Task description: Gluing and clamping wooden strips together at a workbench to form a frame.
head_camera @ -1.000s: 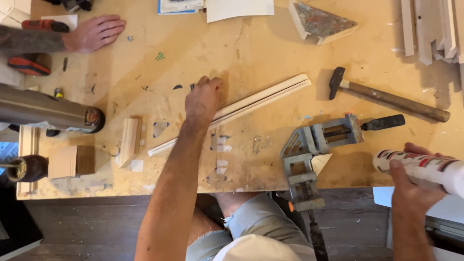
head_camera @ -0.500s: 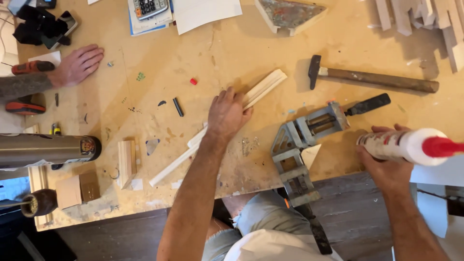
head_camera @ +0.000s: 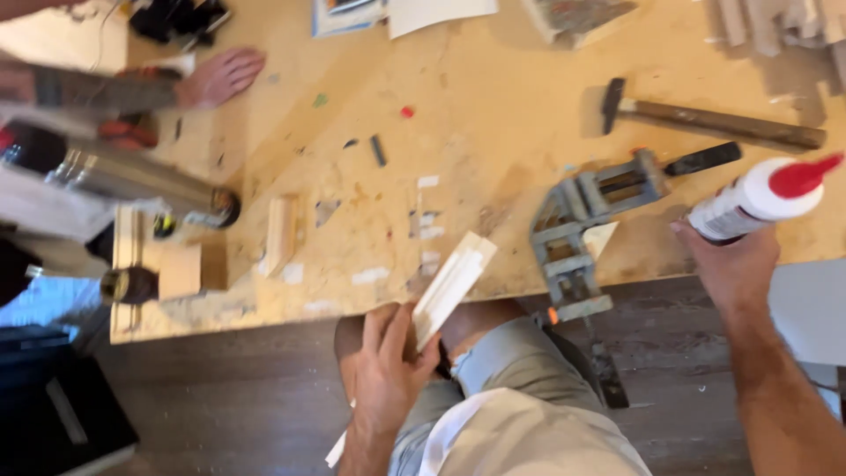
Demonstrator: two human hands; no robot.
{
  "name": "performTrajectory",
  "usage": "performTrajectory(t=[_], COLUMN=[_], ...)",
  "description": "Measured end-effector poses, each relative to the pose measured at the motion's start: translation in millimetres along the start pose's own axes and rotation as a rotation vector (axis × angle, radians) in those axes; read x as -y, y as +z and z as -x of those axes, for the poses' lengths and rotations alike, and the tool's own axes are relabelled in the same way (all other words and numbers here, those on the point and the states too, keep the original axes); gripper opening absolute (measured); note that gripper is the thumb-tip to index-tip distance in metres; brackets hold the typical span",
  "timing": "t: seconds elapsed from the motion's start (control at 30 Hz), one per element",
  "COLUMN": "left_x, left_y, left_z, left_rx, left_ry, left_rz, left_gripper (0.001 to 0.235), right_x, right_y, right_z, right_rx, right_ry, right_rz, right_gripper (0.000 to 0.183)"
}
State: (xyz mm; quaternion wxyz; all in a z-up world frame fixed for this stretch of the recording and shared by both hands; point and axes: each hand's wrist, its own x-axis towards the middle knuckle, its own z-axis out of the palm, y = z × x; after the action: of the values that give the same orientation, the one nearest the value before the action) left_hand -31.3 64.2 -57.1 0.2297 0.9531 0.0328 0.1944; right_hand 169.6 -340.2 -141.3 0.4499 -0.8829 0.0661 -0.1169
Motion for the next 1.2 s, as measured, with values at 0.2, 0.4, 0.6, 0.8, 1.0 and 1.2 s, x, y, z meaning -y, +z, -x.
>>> performTrajectory(t=[0.2,0.4,0.6,0.8,1.0,1.2], left_x=[2.2,-7.4,-25.8,-24.5,-29.1,-30.1], left_y=[-10.0,-5.1,19.3,34.9,33.7,32.9], left_z=[63.2,85.5,102.1,107.8,101.2,98.1], left_rx=[-0.099,-0.134,-0.148,-0.131,-0.146,-0.103], left_ry=[-0.025,-0.009,0.002,-0.005,0.041,0.038], left_rz=[-0.019,0.092,0.064,0.092,0.044,0.06], left_gripper=[0.05,0.049,0.052,0.055,0.054,0.057], right_x=[24.4,128.6,210.3,220.1,213.1,210.7], right_y=[1.2,7.4,46.9,37.9,39.0,38.9], right_z=[23.6,144.9,187.8,181.4,179.8,177.2], right_rx=[-0.008,0.304,0.632,0.628,0.588,0.602], right_ry=[-0.084,-0.169,-0.014,-0.006,-0.025,0.036], right_rz=[-0.056,-0.083,-0.508,-0.463,-0.414,-0.402], right_gripper=[0.07,0.024,0.014,0.024,0.025,0.022])
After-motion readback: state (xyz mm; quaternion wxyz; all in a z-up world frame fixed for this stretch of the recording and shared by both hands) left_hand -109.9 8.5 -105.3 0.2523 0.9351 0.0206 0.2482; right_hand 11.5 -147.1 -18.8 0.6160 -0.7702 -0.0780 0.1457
